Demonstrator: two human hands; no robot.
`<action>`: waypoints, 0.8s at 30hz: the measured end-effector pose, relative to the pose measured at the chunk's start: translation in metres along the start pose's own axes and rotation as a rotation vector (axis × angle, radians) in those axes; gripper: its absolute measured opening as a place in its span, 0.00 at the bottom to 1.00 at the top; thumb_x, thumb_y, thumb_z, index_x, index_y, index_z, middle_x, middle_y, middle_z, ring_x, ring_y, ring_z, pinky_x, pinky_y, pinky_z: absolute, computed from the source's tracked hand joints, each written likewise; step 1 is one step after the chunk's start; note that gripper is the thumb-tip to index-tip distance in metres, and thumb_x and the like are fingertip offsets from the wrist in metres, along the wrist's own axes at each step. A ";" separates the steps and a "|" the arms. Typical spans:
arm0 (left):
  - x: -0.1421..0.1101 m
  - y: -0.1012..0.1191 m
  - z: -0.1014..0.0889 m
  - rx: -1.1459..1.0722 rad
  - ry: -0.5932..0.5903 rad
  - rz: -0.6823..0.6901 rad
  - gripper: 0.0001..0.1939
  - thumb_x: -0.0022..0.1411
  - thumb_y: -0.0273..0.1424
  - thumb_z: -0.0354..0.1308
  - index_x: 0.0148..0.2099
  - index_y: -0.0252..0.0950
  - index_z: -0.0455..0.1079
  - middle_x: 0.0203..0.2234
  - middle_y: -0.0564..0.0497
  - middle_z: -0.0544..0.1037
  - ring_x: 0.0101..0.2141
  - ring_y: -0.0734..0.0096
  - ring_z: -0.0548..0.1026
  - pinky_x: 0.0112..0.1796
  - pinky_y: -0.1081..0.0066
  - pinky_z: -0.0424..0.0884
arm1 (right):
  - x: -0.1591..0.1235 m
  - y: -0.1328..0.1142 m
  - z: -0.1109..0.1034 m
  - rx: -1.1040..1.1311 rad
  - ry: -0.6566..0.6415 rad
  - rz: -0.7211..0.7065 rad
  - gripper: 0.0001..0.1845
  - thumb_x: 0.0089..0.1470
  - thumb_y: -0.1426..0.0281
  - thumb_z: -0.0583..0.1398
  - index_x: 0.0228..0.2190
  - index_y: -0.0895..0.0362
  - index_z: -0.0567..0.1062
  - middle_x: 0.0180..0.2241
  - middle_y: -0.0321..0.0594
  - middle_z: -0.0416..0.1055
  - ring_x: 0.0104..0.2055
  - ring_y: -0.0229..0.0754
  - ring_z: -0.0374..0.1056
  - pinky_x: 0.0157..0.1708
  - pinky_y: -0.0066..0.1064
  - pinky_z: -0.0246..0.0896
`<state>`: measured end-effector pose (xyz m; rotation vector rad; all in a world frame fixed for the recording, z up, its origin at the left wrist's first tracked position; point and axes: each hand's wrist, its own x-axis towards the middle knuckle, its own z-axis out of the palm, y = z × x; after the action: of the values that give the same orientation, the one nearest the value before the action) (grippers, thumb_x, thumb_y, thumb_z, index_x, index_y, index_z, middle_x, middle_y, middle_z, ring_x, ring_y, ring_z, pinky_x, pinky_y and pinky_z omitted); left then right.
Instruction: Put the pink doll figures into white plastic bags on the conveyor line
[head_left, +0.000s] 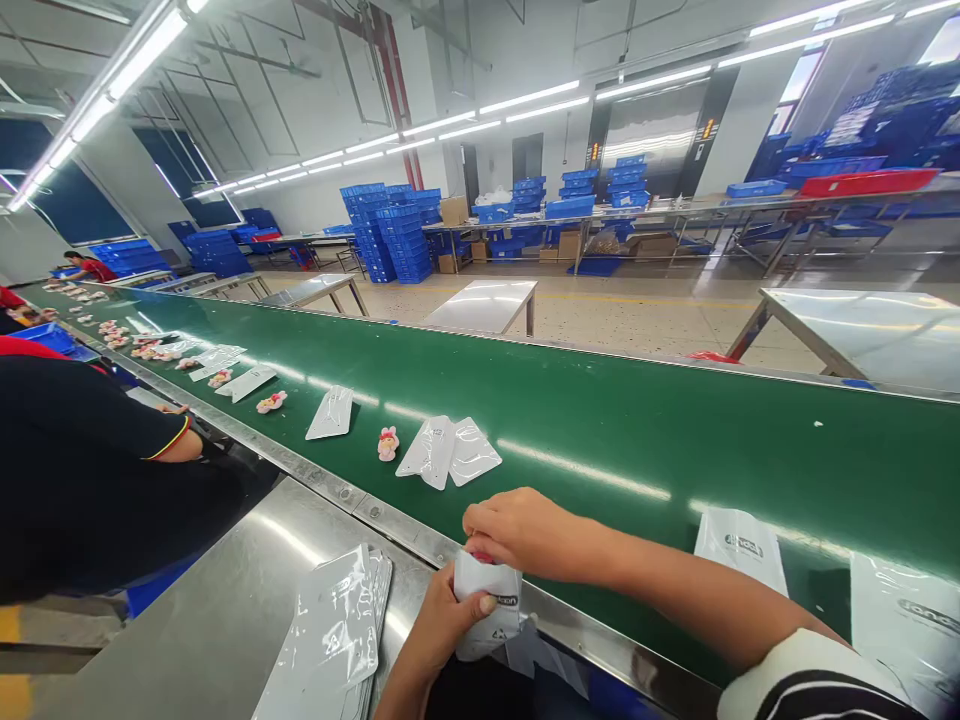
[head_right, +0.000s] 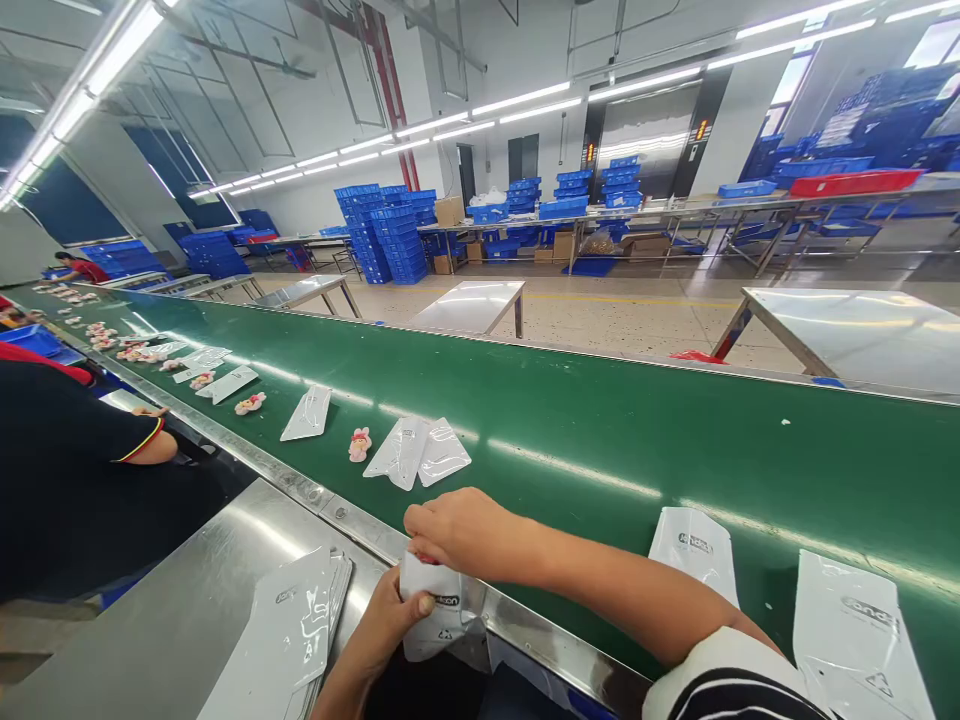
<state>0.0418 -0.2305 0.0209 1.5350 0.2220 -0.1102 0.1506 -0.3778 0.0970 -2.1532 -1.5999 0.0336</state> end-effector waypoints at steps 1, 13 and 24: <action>0.001 0.000 -0.001 0.034 0.055 0.007 0.23 0.39 0.45 0.65 0.34 0.32 0.72 0.24 0.51 0.74 0.26 0.69 0.68 0.27 0.74 0.62 | -0.003 -0.002 0.006 0.014 0.048 0.067 0.11 0.59 0.64 0.53 0.36 0.59 0.70 0.27 0.38 0.71 0.29 0.38 0.66 0.28 0.27 0.55; 0.011 0.025 0.040 0.328 -0.147 0.192 0.26 0.47 0.27 0.62 0.51 0.38 0.67 0.45 0.49 0.75 0.45 0.60 0.70 0.45 0.68 0.65 | -0.050 0.020 0.004 0.319 0.012 0.051 0.17 0.61 0.64 0.49 0.37 0.56 0.75 0.46 0.39 0.69 0.48 0.40 0.64 0.46 0.30 0.57; 0.013 -0.008 -0.028 0.292 0.240 0.089 0.25 0.60 0.43 0.50 0.57 0.39 0.60 0.57 0.47 0.63 0.58 0.62 0.58 0.57 0.60 0.54 | -0.022 0.107 0.020 -0.366 -0.053 0.447 0.13 0.50 0.72 0.58 0.41 0.59 0.69 0.39 0.48 0.70 0.42 0.49 0.64 0.39 0.34 0.54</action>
<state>0.0508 -0.2021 0.0102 1.8467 0.3386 0.1180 0.2350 -0.4147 0.0342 -2.7793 -1.1876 -0.0687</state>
